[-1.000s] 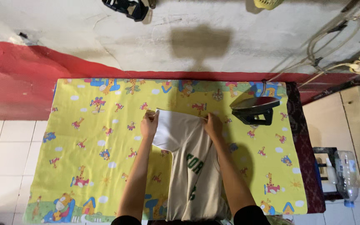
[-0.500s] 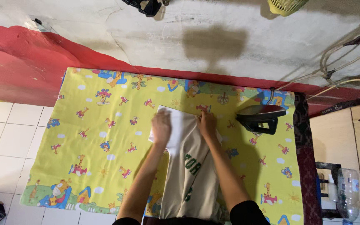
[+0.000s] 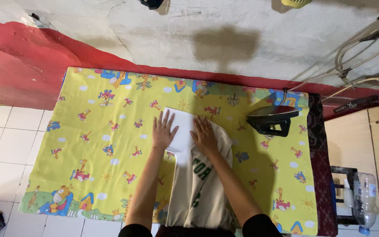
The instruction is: The person irons a white graphic t-shirt on a yellow patterned ironing board, moving the iron across various sections of the garment and smoothing it with their hands.
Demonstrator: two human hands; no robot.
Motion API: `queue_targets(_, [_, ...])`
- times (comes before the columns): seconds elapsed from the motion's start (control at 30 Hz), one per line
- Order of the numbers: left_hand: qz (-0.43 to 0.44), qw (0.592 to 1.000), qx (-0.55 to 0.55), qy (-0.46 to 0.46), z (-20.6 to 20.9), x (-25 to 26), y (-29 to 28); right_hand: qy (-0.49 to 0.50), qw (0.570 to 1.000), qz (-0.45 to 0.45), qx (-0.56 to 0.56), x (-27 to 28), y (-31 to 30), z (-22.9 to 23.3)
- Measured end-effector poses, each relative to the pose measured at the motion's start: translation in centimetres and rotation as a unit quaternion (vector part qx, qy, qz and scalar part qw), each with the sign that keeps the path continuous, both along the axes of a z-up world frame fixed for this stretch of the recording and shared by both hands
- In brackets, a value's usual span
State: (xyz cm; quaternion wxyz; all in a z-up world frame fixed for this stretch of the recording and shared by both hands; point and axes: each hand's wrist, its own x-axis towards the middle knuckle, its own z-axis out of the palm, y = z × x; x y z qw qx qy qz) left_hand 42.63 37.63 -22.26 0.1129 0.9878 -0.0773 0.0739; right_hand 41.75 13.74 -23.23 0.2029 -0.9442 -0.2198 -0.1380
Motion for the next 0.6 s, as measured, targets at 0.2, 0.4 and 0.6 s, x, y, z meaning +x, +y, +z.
queue_targets(0.2, [0.032,0.997,0.036,-0.053,-0.8,-0.8,2.1,-0.007,1.0,0.016,0.004,0.4,0.0,-0.7])
queue_targets(0.4, [-0.081,0.991,-0.036,-0.102,-0.8,-1.9,-3.5,-0.112,0.965,-0.137,0.195,-1.0,-5.9,-0.8])
queue_targets(0.6, [-0.218,0.968,-0.121,-0.031,-2.0,-2.5,-12.5,-0.156,0.685,-0.318,0.637,-2.3,-13.1,0.0])
